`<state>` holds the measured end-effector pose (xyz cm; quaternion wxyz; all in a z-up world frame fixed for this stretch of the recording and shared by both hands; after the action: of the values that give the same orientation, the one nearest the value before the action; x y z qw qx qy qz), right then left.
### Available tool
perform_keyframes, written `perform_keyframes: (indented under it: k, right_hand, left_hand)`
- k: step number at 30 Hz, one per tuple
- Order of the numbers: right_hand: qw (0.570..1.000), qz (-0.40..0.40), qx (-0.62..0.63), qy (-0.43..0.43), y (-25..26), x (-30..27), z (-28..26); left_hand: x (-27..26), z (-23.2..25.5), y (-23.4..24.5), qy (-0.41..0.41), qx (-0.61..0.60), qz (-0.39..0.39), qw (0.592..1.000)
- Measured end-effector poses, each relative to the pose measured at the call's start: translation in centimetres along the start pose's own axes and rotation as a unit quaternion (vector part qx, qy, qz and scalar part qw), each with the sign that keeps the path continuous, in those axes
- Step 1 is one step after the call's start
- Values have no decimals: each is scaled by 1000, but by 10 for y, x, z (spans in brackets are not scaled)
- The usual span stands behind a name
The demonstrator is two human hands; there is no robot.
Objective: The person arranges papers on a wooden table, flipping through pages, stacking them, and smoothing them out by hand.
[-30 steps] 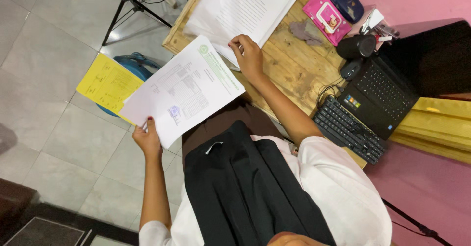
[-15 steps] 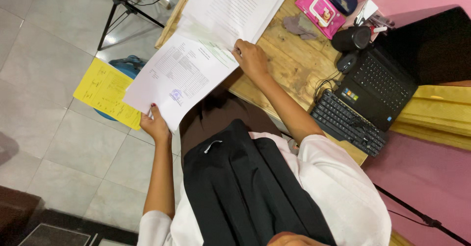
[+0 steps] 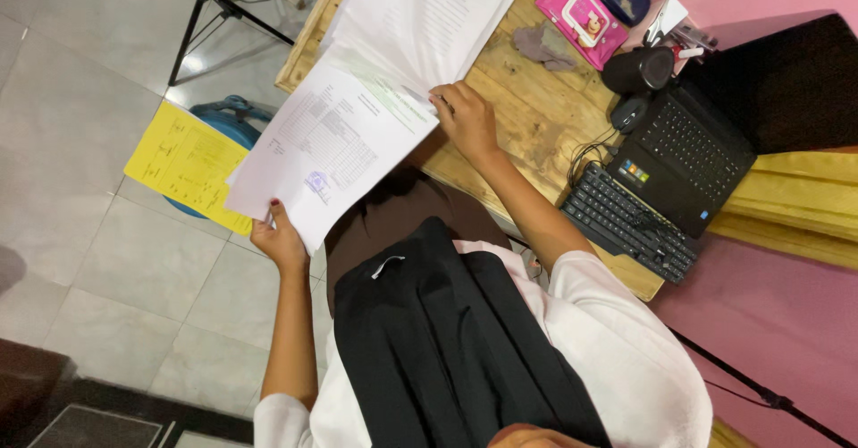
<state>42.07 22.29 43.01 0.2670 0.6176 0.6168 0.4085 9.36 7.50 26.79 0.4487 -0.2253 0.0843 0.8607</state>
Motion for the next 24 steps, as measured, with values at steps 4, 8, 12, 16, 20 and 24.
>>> perform_keyframes:
  k: [4,8,12,16,20,24]
  right_hand:
    - [999,3,41,-20,-2,-2,4]
    - [997,2,67,-24,1,-1,6]
    - [999,-2,48,-22,3,0,4]
    - [999,5,-20,48,5,7,2]
    - [995,-60,-58,50,-16,7,4]
    - [991,-64,-84,85,-20,17,9]
  left_hand:
    - [-8,0,6,-20,12,-2,1000]
    - [-8,0,3,1,-8,-12,1000]
    - [-1,-3,21,61,-26,-6,998]
    - [2,13,63,75,14,-10,997]
    - [-5,29,77,20,60,-27,998]
    - [-13,29,62,41,68,-25,997]
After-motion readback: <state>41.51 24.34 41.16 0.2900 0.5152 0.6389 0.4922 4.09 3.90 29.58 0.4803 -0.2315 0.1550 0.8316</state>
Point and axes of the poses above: each hand's wrist, its own x-axis towards the middle knuckle, its own y-axis out of the back of the hand, z = x × y, the point moved 3 cm from there along x, towards the middle knuckle, and after that the axes turned 4 degrees about x, right-handed, at the moved point
